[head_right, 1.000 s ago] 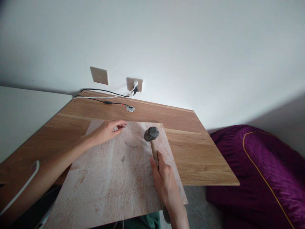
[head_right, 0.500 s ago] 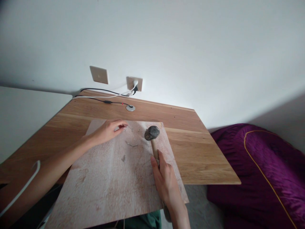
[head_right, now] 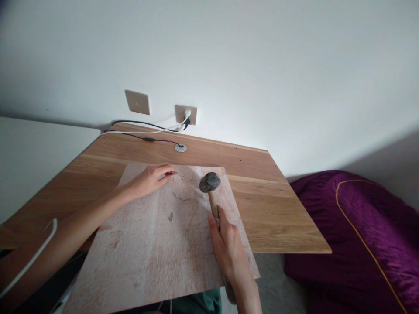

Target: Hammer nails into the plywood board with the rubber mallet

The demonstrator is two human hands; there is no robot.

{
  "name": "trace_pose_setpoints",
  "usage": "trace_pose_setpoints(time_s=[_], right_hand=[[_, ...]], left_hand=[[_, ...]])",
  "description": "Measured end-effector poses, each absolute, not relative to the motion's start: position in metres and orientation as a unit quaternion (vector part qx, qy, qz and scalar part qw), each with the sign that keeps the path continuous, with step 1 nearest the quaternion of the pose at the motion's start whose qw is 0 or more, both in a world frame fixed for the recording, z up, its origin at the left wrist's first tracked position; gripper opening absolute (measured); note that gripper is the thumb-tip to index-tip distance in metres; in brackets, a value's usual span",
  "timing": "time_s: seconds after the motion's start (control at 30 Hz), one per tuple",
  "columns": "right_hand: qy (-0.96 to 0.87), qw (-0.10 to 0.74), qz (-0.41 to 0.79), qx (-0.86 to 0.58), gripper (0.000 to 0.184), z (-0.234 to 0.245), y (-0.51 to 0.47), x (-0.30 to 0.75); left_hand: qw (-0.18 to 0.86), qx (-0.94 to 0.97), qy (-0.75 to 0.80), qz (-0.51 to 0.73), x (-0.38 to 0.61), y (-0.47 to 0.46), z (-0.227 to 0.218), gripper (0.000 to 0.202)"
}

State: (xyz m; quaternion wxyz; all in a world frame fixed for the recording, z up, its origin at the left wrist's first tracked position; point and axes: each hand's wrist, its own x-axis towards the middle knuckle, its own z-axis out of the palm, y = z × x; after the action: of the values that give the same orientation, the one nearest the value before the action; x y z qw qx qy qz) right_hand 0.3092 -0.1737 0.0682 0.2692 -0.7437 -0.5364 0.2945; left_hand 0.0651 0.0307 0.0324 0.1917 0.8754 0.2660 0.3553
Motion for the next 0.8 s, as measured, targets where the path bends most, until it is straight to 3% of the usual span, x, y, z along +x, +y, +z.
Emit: trace_pose_setpoints(time_s=[0.5, 0.8], right_hand=[[-0.549, 0.279, 0.28, -0.737, 0.051, 0.075, -0.173, 0.307], [-0.539, 0.312, 0.28, -0.731, 0.048, 0.069, -0.173, 0.307]], left_hand=[[0.232, 0.866, 0.257, 0.36, 0.07, 0.03, 0.03, 0.023], [0.262, 0.885, 0.26, 0.282, 0.071, 0.039, 0.045, 0.013]])
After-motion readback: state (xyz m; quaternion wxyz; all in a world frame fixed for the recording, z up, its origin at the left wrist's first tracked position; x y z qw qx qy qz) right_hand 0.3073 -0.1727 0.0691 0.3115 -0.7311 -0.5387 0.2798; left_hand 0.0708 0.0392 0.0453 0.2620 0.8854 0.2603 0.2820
